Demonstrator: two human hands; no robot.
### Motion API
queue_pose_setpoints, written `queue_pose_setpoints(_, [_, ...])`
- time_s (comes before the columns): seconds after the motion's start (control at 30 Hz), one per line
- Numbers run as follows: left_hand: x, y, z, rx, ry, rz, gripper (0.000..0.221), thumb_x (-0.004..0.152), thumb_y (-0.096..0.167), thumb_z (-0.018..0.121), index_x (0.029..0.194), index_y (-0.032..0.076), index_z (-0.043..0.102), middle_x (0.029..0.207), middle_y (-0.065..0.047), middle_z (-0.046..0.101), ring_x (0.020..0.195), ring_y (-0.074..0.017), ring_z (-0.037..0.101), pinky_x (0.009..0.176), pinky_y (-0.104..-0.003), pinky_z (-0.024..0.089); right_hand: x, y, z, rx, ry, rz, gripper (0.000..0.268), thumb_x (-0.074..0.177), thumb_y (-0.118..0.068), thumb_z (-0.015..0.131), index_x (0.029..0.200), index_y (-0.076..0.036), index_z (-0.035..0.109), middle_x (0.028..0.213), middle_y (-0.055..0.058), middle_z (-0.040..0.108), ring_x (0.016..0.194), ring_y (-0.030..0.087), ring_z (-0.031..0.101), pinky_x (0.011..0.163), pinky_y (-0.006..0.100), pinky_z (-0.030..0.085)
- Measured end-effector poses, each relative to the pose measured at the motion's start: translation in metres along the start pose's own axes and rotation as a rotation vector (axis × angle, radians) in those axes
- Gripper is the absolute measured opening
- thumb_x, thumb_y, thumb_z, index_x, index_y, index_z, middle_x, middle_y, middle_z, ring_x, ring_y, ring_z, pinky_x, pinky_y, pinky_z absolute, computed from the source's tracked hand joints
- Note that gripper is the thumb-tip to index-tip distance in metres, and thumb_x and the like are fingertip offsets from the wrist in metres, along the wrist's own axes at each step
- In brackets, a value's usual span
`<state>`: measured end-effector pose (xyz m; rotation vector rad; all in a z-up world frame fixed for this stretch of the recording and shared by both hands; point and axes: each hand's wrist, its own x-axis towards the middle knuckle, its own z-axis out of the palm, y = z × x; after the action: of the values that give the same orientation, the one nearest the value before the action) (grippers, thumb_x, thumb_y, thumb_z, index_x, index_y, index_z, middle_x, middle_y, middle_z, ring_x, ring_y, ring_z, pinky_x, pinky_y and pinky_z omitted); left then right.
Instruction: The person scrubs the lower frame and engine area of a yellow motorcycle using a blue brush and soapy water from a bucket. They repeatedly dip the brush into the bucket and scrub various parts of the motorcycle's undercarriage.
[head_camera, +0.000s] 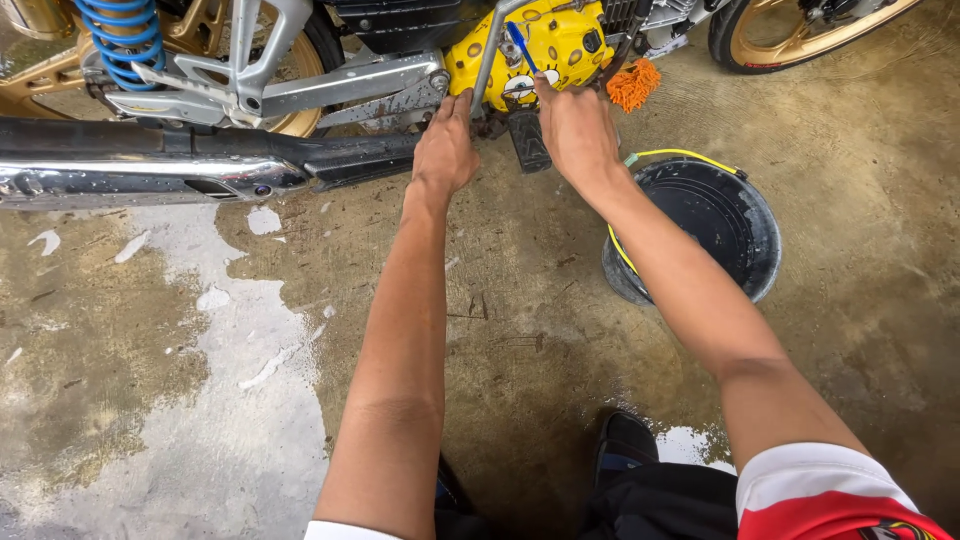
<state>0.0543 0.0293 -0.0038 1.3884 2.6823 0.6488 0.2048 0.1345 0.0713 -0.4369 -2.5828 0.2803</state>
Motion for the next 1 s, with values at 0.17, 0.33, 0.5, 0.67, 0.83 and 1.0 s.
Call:
queue_pose_setpoints(0.17, [-0.001, 0.002, -0.002, -0.025, -0.022, -0.018, 0.081, 0.066, -0.018, 0.046, 0.143, 0.005, 0.032, 0.141, -0.021, 0.040, 0.118, -0.0381, 0.053, 0.100, -0.044, 0.047, -0.004, -0.014, -0.010, -0.077, -0.117, 0.048, 0.028, 0.097, 0.004, 0.048, 0.119, 0.019, 0.055, 0.052, 0.014, 0.055, 0.028, 0.017, 0.048, 0.020, 0.024, 0.040])
queue_pose_setpoints(0.33, [0.000, 0.003, -0.001, -0.004, -0.009, 0.003, 0.080, 0.066, -0.018, 0.046, 0.142, 0.002, 0.033, 0.137, -0.019, 0.043, 0.115, -0.0376, 0.054, 0.100, -0.042, 0.047, 0.000, 0.003, 0.002, 0.009, -0.002, 0.007, 0.024, 0.095, 0.004, 0.052, 0.114, 0.016, 0.061, 0.053, 0.014, 0.057, 0.029, 0.012, 0.044, 0.021, 0.018, 0.033])
queue_pose_setpoints(0.5, [0.001, -0.001, -0.001, 0.082, -0.032, 0.038, 0.079, 0.069, -0.010, 0.046, 0.145, 0.003, 0.027, 0.145, -0.022, 0.035, 0.126, -0.0354, 0.047, 0.106, -0.040, 0.040, -0.008, -0.010, -0.012, -0.040, -0.130, 0.007, 0.023, 0.098, 0.003, 0.049, 0.105, 0.022, 0.060, 0.053, 0.014, 0.057, 0.029, 0.018, 0.052, 0.021, 0.024, 0.043])
queue_pose_setpoints(0.67, [0.003, -0.002, -0.001, 0.068, -0.026, 0.044, 0.081, 0.067, -0.015, 0.049, 0.143, 0.002, 0.030, 0.139, -0.020, 0.043, 0.114, -0.0357, 0.055, 0.095, -0.042, 0.050, -0.007, 0.007, 0.009, 0.051, -0.048, -0.022, 0.026, 0.094, 0.004, 0.053, 0.114, 0.019, 0.058, 0.051, 0.016, 0.060, 0.028, 0.015, 0.047, 0.022, 0.020, 0.042])
queue_pose_setpoints(0.83, [0.000, 0.001, -0.005, 0.071, -0.017, 0.032, 0.079, 0.068, -0.014, 0.049, 0.143, 0.001, 0.030, 0.135, -0.018, 0.045, 0.110, -0.0343, 0.057, 0.095, -0.040, 0.051, -0.014, -0.005, -0.003, 0.025, -0.129, 0.002, 0.029, 0.097, 0.001, 0.049, 0.120, 0.019, 0.054, 0.042, 0.015, 0.053, 0.023, 0.014, 0.041, 0.017, 0.021, 0.037])
queue_pose_setpoints(1.0, [0.003, -0.003, 0.000, 0.064, 0.027, 0.072, 0.078, 0.066, -0.015, 0.049, 0.141, -0.001, 0.034, 0.127, -0.015, 0.050, 0.100, -0.0301, 0.061, 0.093, -0.038, 0.052, 0.000, 0.015, 0.011, 0.021, -0.034, 0.025, 0.028, 0.090, 0.005, 0.059, 0.116, 0.013, 0.061, 0.054, 0.014, 0.063, 0.029, 0.013, 0.048, 0.024, 0.018, 0.043])
